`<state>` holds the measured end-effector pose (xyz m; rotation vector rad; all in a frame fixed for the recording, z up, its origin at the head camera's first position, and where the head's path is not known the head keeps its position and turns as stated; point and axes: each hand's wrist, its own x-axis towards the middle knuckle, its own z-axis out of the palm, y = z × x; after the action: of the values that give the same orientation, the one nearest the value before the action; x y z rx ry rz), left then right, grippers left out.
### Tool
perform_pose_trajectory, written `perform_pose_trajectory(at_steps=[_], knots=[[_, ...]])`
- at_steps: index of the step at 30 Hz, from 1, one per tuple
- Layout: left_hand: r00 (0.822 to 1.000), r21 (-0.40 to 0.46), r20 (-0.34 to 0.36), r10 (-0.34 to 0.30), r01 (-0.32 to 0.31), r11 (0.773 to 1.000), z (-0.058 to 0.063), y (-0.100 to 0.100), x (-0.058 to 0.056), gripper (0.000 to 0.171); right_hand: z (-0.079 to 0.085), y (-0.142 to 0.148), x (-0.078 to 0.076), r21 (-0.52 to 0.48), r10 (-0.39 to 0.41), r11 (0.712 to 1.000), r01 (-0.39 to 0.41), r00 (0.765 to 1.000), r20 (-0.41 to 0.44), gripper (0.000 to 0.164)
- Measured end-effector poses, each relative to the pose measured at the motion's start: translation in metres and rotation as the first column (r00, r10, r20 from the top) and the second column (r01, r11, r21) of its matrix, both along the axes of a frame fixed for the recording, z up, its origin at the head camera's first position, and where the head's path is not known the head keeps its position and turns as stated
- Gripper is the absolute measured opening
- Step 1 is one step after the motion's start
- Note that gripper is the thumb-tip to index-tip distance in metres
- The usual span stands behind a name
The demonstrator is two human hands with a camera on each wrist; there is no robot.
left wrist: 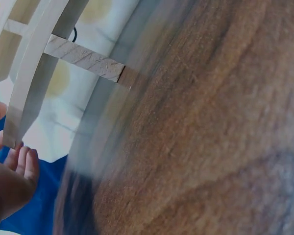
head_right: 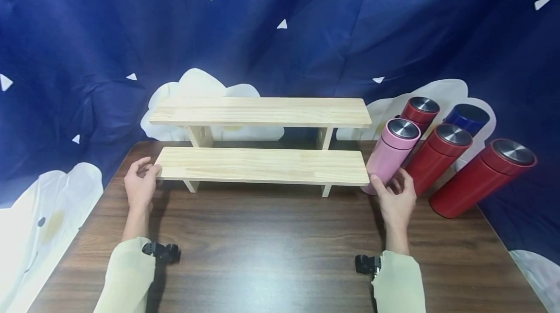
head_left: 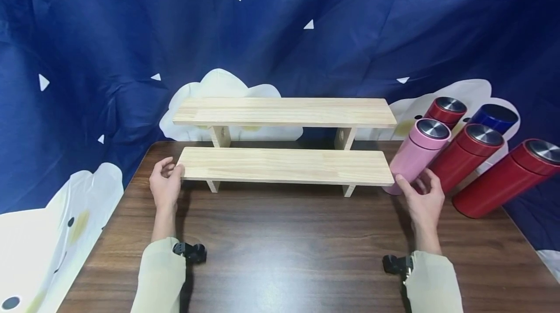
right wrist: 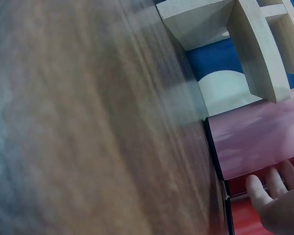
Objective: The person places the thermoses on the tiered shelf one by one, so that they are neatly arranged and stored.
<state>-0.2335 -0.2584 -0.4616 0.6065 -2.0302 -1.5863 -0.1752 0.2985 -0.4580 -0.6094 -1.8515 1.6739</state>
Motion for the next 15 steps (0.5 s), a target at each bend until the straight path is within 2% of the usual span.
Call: perform_pose_trajectory(at_steps=[8,15], knots=[[1.0,0.057,0.005,-0.031,0.031,0.998,-0.0002,-0.0041,-0.0017,0.039,-0.0026,0.0021,-0.005,0.014,0.012,1.0,-0.012,0.999,0.036,0.073],[0.997,0.109,-0.062,-0.046,0.053,0.993,0.0,-0.005,-0.004,0.031,-0.0041,0.0052,-0.0068,0.061,0.044,0.997,-0.05,0.994,0.103,0.076]])
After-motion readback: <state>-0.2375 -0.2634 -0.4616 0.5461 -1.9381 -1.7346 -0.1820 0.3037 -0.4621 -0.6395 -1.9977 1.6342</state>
